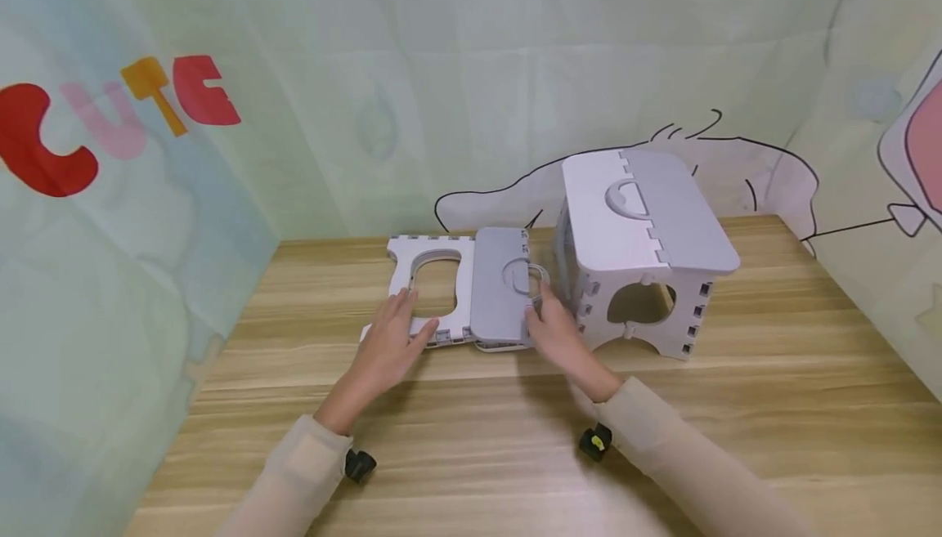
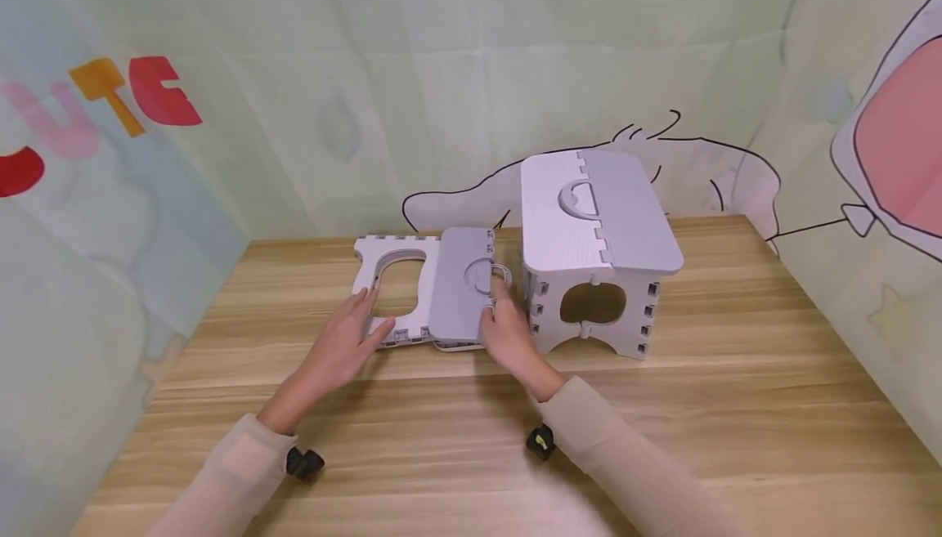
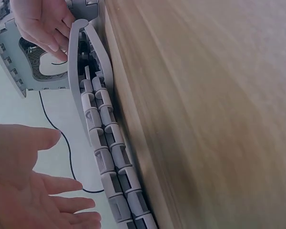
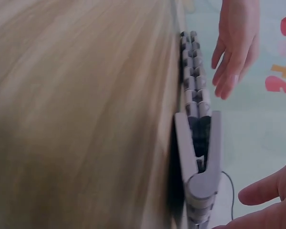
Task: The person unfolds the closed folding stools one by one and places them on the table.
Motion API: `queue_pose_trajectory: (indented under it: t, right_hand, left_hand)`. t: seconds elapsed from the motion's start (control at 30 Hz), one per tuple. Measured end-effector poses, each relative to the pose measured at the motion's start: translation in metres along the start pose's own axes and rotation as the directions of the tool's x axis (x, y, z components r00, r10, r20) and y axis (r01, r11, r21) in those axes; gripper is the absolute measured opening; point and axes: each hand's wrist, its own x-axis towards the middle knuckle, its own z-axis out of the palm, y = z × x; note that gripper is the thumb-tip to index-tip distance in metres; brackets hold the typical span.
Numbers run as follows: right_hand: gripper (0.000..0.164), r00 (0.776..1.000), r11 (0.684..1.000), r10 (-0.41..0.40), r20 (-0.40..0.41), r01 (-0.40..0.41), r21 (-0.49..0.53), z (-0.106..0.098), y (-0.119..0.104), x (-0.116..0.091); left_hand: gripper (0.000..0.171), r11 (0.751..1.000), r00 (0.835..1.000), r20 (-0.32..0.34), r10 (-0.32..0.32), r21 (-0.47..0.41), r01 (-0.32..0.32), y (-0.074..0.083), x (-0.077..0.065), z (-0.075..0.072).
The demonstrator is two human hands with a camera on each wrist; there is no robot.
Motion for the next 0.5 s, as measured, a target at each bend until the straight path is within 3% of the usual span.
queue_pose_trajectory:
  t: [0.17,0.5]
  right_hand:
    - [0.065,1.000,1.000,-0.004,-0.011,0.004,0.020,0.004,0.005,0.004]
    - [0.074,0.998,0.985,0.061,-0.007,-0.059,0.163,0.011,0.006,0.014]
  left_hand:
    - [0.069,1.000,1.000,0.024,-0.015,0.013,0.015,-0.003,0.000,0.001]
    - [0.059,0.997,0.999,0.051,-0.003,0.077,-0.001,-0.008,-0.003,0.005]
